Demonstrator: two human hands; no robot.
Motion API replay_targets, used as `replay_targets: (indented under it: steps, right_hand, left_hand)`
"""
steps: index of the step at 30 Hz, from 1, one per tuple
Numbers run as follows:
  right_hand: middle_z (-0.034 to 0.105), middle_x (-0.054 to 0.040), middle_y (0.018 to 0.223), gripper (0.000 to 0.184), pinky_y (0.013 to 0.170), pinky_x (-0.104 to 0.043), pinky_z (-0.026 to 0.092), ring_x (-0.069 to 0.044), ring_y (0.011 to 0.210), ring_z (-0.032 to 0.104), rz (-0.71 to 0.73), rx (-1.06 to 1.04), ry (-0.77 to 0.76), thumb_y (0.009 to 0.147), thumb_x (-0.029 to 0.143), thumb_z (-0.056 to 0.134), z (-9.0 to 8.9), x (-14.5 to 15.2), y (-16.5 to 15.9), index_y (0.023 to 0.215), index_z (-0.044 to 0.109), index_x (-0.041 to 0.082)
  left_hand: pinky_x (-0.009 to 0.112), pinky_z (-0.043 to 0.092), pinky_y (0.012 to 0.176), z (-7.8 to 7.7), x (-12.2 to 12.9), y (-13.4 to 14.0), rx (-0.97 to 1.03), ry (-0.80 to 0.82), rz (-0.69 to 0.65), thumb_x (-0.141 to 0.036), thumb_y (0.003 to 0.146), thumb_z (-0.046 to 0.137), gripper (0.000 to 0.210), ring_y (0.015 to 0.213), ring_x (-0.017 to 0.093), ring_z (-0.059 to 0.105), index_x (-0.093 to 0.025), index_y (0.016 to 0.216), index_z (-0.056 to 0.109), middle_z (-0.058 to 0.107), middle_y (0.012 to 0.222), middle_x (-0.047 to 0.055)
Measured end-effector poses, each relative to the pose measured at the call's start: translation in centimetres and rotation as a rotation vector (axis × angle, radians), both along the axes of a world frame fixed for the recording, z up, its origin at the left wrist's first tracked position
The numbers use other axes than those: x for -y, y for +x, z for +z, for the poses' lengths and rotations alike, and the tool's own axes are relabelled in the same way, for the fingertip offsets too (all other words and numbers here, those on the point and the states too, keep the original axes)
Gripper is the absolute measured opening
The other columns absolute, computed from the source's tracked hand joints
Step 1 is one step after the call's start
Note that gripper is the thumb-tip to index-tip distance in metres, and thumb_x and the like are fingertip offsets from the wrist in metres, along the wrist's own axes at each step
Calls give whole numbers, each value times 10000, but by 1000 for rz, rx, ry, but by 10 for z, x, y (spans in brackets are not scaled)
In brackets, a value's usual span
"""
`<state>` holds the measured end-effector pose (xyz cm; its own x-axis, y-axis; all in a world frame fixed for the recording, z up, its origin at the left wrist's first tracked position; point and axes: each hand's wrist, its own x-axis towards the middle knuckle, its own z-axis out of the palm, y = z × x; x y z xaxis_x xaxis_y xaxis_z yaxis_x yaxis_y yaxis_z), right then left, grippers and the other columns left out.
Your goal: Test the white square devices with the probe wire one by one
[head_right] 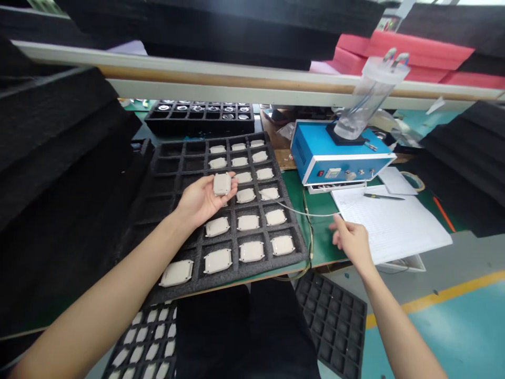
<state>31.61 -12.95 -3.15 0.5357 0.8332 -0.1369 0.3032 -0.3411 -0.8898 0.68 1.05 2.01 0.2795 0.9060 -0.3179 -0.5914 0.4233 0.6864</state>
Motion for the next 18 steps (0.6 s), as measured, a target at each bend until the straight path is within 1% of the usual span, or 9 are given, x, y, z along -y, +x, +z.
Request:
replay_targets:
  steps: [2,3,4,5,7,9,13,15,18]
  right_hand:
    - [570,-1,477,434,279,-190,252,-99,308,390,90,-249,63,736,513,639,-1,-14,-5,981,638,156]
    - [575,19,496,471,275,-176,238,-89,305,376,129,-368,129,721,475,665,1,-24,-10,1083,598,181]
    - [568,35,497,473,275,-167,237,-79,303,365,161,-461,206,705,432,688,4,-34,-16,1102,587,194]
    - [553,44,485,417,280,-161,242,-69,303,360,189,-521,288,690,392,704,8,-46,-24,1043,614,189]
    - [518,45,445,239,291,-161,255,-55,301,359,247,-566,435,678,342,711,19,-70,-42,820,659,158]
    - [516,36,430,190,301,-170,273,-53,299,372,343,-580,526,693,331,695,31,-94,-64,690,651,146]
    - [626,2,547,176,354,-193,372,-82,370,498,525,-598,611,715,329,674,45,-131,-104,750,673,156]
    - [669,-9,628,164,407,-201,426,-97,441,565,545,-587,679,713,306,679,43,-140,-117,794,676,163]
    - [684,-4,659,154,437,-204,445,-99,468,591,555,-488,764,761,270,645,32,-138,-123,877,680,174]
  left_hand:
    - [319,540,809,2,0,0,47,16,54,-150,886,344,306,784,178,668,-14,1023,580,675,804,131]
    - [333,529,840,2,-1,-1,65,30,78,-148,891,346,297,801,181,667,-16,1023,577,675,804,127]
    - [342,518,863,2,-2,-2,76,46,99,-156,901,348,289,816,183,667,-21,1013,578,676,808,126]
    - [342,508,879,2,-4,-4,81,67,118,-169,913,353,282,831,182,666,-31,998,584,679,816,123]
    - [324,498,886,-1,-8,-7,68,127,137,-201,927,380,265,855,171,663,-63,979,601,689,854,112]
    - [288,502,860,-4,-12,-10,35,207,134,-223,924,428,237,861,149,659,-103,988,621,698,912,90]
    - [245,514,813,-10,-11,-12,-30,332,117,-218,873,544,206,845,129,662,-136,1035,641,702,993,71]
    - [278,517,840,-13,-9,-10,-57,357,71,-224,831,611,240,858,148,668,-133,1051,643,704,996,79]
    - [318,515,869,-16,-6,-5,-93,353,-14,-242,771,687,301,876,172,673,-126,1046,656,710,992,95]
